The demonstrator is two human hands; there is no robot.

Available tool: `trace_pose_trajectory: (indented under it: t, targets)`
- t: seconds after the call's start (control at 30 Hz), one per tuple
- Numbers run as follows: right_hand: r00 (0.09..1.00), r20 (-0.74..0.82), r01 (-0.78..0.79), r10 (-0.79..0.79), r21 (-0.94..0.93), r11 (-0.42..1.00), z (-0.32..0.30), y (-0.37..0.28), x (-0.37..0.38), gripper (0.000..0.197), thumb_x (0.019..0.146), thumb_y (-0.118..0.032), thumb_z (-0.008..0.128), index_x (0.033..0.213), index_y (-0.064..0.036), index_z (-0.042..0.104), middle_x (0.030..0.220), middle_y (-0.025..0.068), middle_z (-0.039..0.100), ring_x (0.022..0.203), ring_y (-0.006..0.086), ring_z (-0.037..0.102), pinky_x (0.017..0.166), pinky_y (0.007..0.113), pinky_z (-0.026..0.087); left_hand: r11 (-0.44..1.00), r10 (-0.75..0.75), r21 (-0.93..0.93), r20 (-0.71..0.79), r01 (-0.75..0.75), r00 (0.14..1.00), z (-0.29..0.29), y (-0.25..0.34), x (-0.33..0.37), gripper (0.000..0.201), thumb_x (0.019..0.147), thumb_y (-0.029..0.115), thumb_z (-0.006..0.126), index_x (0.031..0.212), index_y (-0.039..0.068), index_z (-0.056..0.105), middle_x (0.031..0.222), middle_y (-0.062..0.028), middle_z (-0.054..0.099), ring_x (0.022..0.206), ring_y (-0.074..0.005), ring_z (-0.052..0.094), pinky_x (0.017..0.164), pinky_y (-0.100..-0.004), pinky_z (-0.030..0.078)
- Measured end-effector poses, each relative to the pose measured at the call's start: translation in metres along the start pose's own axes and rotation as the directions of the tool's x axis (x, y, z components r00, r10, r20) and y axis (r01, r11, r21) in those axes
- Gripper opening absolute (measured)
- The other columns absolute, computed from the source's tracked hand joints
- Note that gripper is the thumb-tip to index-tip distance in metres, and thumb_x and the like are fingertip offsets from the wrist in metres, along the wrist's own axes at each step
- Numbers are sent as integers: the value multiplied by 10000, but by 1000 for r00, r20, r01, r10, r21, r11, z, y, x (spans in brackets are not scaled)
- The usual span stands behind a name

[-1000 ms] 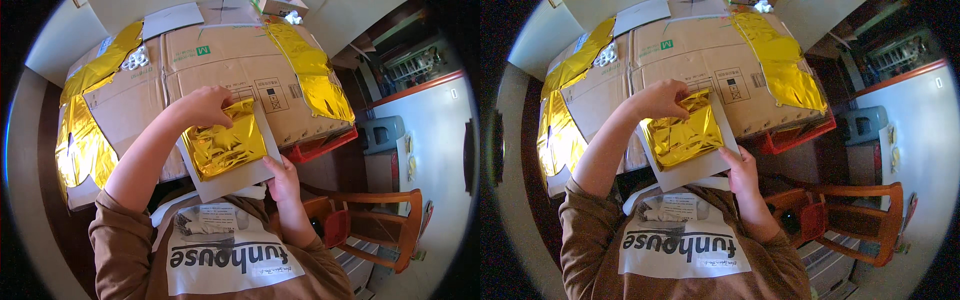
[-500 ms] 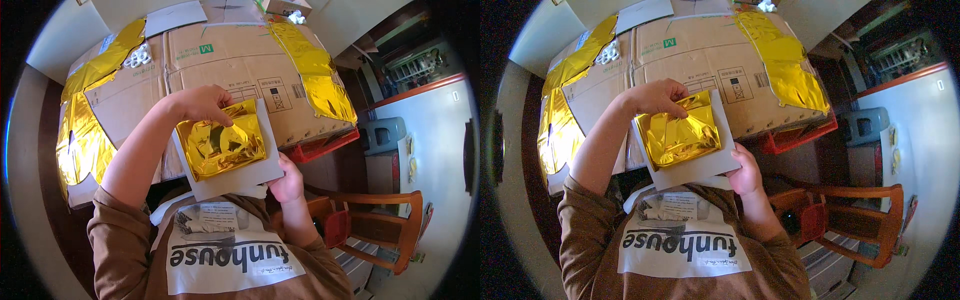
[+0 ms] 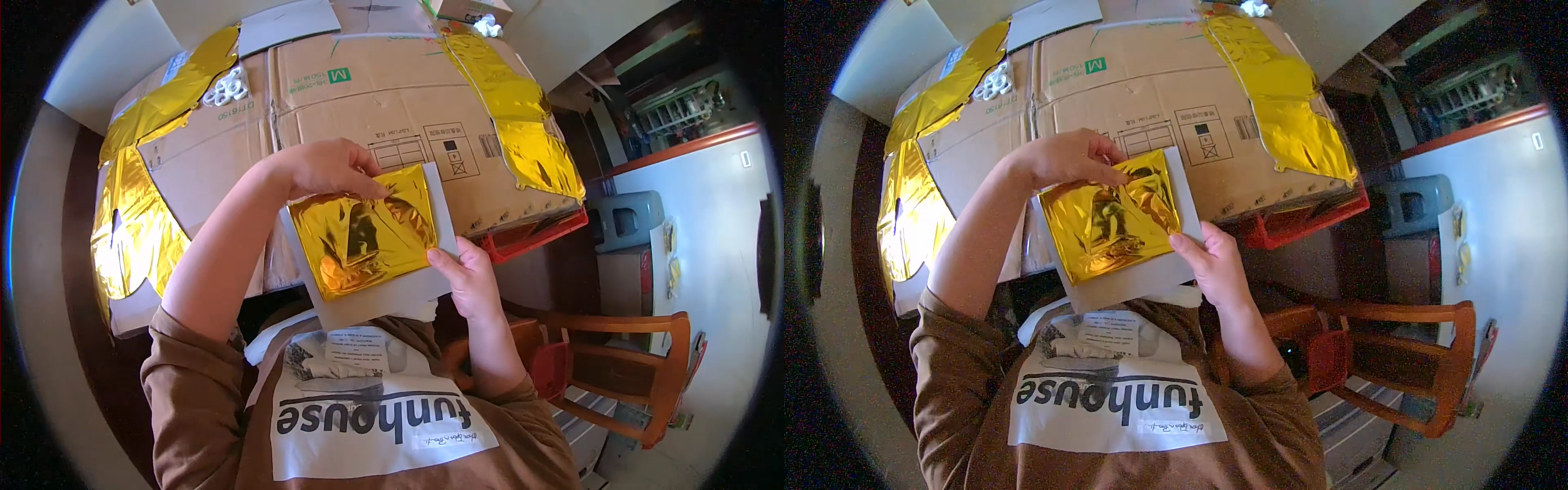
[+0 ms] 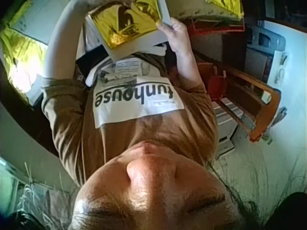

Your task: Folding and flattening gold-colored foil balloons on a cardboard surface.

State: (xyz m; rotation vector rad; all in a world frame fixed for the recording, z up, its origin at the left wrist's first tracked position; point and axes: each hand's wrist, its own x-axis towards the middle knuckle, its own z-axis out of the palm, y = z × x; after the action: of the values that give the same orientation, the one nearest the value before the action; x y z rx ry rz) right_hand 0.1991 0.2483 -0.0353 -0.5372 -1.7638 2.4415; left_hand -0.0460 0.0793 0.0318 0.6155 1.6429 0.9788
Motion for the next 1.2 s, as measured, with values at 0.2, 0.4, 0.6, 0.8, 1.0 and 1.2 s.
trace_pose_trajectory:
  t: [0.2,0.4,0.6,0.8,1.0,1.2]
  targets:
    - [999,-19,34,-35,-30,999,-2,-2,2,283,988,-147,710,1211,22,661,1104,51,723,945,76,637,857,249,514,996,-40,-80,32,42,999,-17,-16,-4,326,924,208,747,1143,-29,700,962,-33,738,806,-84,669,754,-238,554]
    - [996,-38,73,-76,-76,994,-7,5,6,275,986,-159,718,1185,23,666,1097,47,720,945,76,631,873,254,509,997,-42,-67,-8,41,999,-16,-14,-9,294,938,207,746,1121,-18,703,951,-27,735,810,-75,666,743,-241,554]
    - [994,-70,74,-81,-99,992,-3,3,7,265,983,-169,723,1165,17,673,1075,29,712,934,71,619,868,257,503,999,3,48,-127,3,992,-18,-18,-5,299,918,252,784,1068,3,710,904,-22,721,760,-77,652,694,-228,538]
    - [994,-94,39,-50,-118,992,-10,11,11,268,979,-181,728,1151,18,675,1075,38,712,937,83,619,870,259,500,994,28,112,-245,0,969,-18,-13,-12,268,925,247,783,1013,8,698,830,-25,708,730,-92,662,666,-241,540]
    - [990,-132,40,-48,-64,997,0,13,12,283,977,-179,729,1149,37,663,1063,43,715,920,83,619,851,260,502,937,138,350,-351,-7,926,-13,-16,-11,307,917,269,767,990,-21,698,862,-94,747,742,-147,699,686,-302,564]
    - [977,-186,63,-108,-231,971,6,8,12,276,979,-159,717,1146,47,639,1031,55,715,896,78,615,820,259,507,863,144,489,-475,124,868,-2,-9,-21,338,896,320,760,962,-8,711,877,-139,753,805,-242,737,733,-378,573]
